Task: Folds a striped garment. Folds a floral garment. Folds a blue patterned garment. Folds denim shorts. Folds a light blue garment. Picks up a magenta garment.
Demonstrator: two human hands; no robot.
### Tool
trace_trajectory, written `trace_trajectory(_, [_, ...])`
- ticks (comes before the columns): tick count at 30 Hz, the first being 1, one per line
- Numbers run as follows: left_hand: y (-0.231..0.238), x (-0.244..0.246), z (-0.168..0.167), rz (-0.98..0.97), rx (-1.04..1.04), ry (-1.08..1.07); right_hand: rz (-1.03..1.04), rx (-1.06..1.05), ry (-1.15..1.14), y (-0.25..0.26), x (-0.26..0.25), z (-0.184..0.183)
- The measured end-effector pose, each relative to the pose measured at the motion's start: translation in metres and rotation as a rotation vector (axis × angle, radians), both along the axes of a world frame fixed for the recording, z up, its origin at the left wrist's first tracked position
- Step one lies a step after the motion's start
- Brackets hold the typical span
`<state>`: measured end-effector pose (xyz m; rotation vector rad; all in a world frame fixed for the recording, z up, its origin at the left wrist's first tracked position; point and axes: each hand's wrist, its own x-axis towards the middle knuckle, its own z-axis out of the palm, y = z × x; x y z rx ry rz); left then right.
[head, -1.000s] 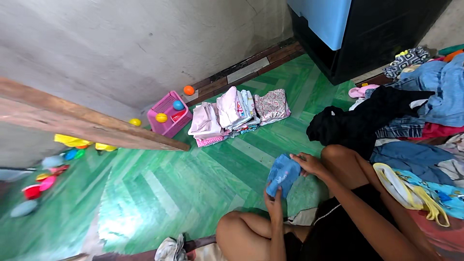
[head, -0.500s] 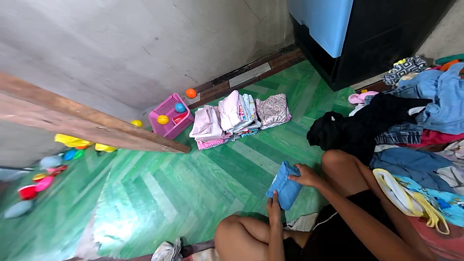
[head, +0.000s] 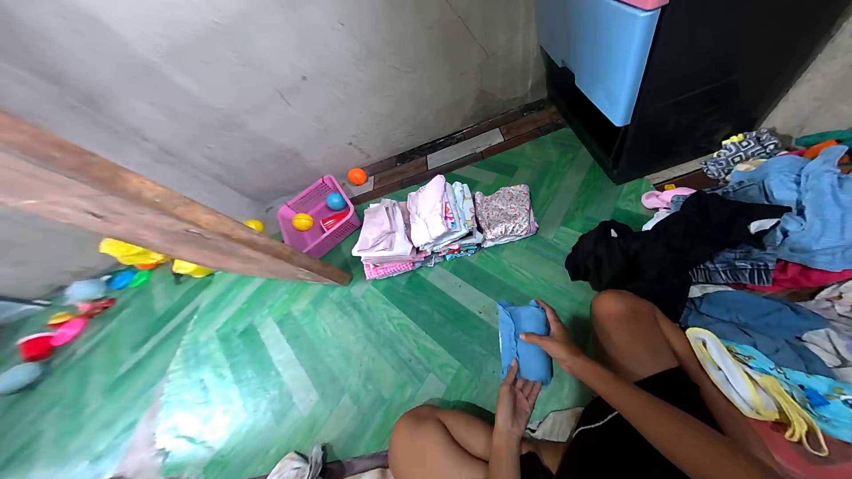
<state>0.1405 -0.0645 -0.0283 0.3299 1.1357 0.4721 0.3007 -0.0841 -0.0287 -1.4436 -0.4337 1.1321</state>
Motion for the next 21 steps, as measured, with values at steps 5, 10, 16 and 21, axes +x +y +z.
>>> trace_trajectory(5, [-0.009, 0.005, -0.002, -0.069, 0.162, 0.087, -0.082, -0.044, 0.046, 0.002, 0.011, 0.011])
trace_trajectory(10, [-0.002, -0.004, -0.002, -0.025, 0.347, -0.122, 0.221, -0.091, 0.08, -0.002, 0.015, 0.03])
trace_trajectory(16, [0.001, 0.0, -0.013, 0.052, 0.378, 0.085, 0.367, -0.114, -0.078, -0.011, -0.007, 0.026])
trace_trajectory(21, [0.013, 0.003, -0.021, 0.17, 0.412, 0.133, 0.423, -0.154, 0.112, -0.021, -0.014, 0.025])
